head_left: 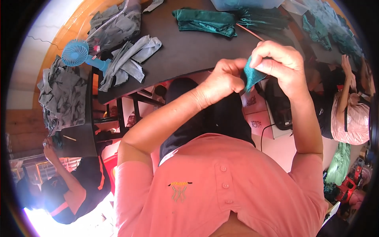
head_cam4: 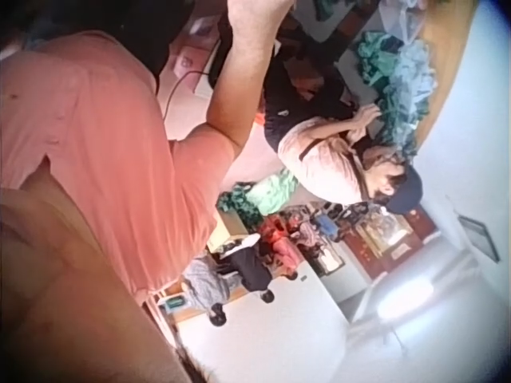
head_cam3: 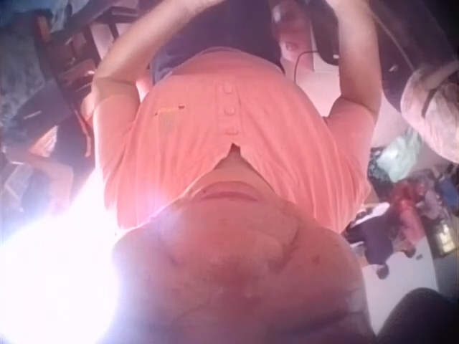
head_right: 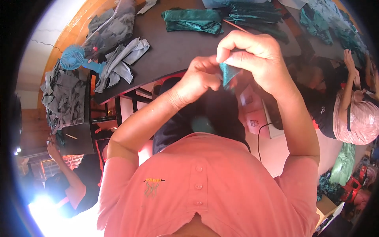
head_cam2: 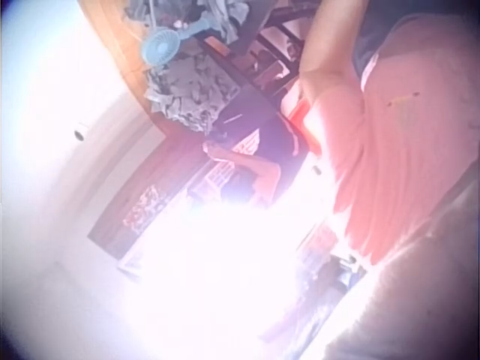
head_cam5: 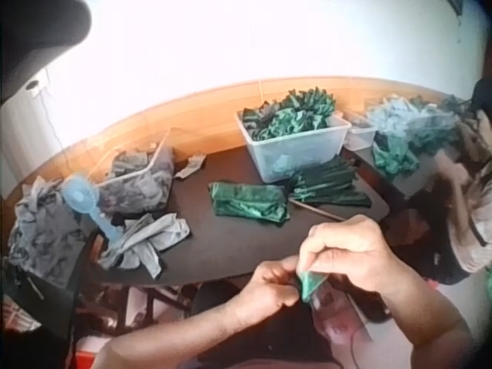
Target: Preparing and folding fabric strips at a workstation in a garment factory.
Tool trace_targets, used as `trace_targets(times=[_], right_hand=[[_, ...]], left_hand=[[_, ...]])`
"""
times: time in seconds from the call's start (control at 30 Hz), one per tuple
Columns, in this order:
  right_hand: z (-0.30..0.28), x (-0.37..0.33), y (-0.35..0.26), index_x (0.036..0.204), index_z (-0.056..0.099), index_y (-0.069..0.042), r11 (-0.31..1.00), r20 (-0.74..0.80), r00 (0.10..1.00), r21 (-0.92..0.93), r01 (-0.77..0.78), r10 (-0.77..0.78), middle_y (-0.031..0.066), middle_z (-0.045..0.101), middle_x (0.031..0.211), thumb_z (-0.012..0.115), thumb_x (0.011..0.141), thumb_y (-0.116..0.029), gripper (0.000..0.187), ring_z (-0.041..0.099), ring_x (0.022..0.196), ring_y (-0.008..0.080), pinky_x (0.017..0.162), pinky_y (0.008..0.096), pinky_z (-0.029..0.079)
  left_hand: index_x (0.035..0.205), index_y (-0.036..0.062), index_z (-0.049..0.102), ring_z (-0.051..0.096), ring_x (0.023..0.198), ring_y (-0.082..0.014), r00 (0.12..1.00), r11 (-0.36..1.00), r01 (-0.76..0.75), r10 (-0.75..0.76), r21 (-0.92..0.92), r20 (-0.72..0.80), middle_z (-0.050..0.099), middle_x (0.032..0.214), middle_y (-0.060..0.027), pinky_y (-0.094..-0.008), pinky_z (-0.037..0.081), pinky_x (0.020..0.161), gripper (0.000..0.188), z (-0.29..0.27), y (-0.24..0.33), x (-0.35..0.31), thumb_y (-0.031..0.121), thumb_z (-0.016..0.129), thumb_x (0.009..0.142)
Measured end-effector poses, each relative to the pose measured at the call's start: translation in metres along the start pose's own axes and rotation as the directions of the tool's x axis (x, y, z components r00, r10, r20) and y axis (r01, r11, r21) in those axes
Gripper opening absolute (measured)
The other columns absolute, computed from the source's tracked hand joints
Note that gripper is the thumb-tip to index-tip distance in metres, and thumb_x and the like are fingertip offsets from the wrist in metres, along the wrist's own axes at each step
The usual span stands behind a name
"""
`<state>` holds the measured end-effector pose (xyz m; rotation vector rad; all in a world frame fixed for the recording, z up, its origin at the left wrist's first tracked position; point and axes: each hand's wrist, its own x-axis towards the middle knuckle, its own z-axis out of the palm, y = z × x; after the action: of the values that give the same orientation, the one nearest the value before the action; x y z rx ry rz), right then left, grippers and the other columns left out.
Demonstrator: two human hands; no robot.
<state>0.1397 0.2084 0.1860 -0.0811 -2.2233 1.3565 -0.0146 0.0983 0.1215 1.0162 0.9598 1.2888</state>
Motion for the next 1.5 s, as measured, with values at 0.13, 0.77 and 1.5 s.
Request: trace_targets(times=[0.13, 0.77, 1.5], right_hand=[[-0.022, 0.0, -0.003, 0.085, 0.063, -0.002, 0.998, -0.24, 0.97, -0.022, -0.056, 0.049, -0.0003, 0.062, 0.083, 0.059, 0.084, -0.002, 0.004, 0.056, 0.077, 0.0064, 0.066, 0.0197, 0.042], [0.011, 0.136, 0.16, 0.095, 0.064, -0.023, 0.368, -0.333, 0.937, -0.863, -0.347, 0.102, 0.0123, 0.068, 0.084, 0.053, 0.091, -0.031, 0.014, 0.066, 0.082, 0.0359, 0.067, 0.0502, 0.05], [0.113, 0.077, 0.05, 0.078, 0.058, -0.008, 0.711, 0.078, 0.887, -0.567, 0.415, -0.456, 0.0033, 0.055, 0.075, 0.07, 0.076, -0.006, 0.013, 0.06, 0.063, 0.021, 0.053, 0.0331, 0.046]], left_hand=[[0.089, -0.0018, 0.069, 0.055, 0.066, -0.0092, 0.974, 0.989, 0.096, -0.071, 0.109, -0.217, 0.063, 0.076, -0.0021, -0.0229, 0.044, 0.06, 0.033, -0.002, -0.007, -0.005, -0.01, 0.048, 0.064], [0.102, 0.0056, 0.057, 0.06, 0.101, -0.0358, 0.771, -0.314, 0.467, 0.602, 0.826, -0.207, 0.059, 0.105, -0.0172, -0.0482, 0.052, 0.08, 0.018, -0.193, 0.034, 0.124, 0.012, 0.049, 0.087], [0.082, 0.0072, 0.063, 0.061, 0.087, -0.0306, 0.525, -0.338, 0.744, 0.83, 0.576, -0.191, 0.064, 0.084, -0.0076, -0.0486, 0.046, 0.07, 0.009, -0.253, 0.076, -0.138, 0.014, 0.06, 0.079]])
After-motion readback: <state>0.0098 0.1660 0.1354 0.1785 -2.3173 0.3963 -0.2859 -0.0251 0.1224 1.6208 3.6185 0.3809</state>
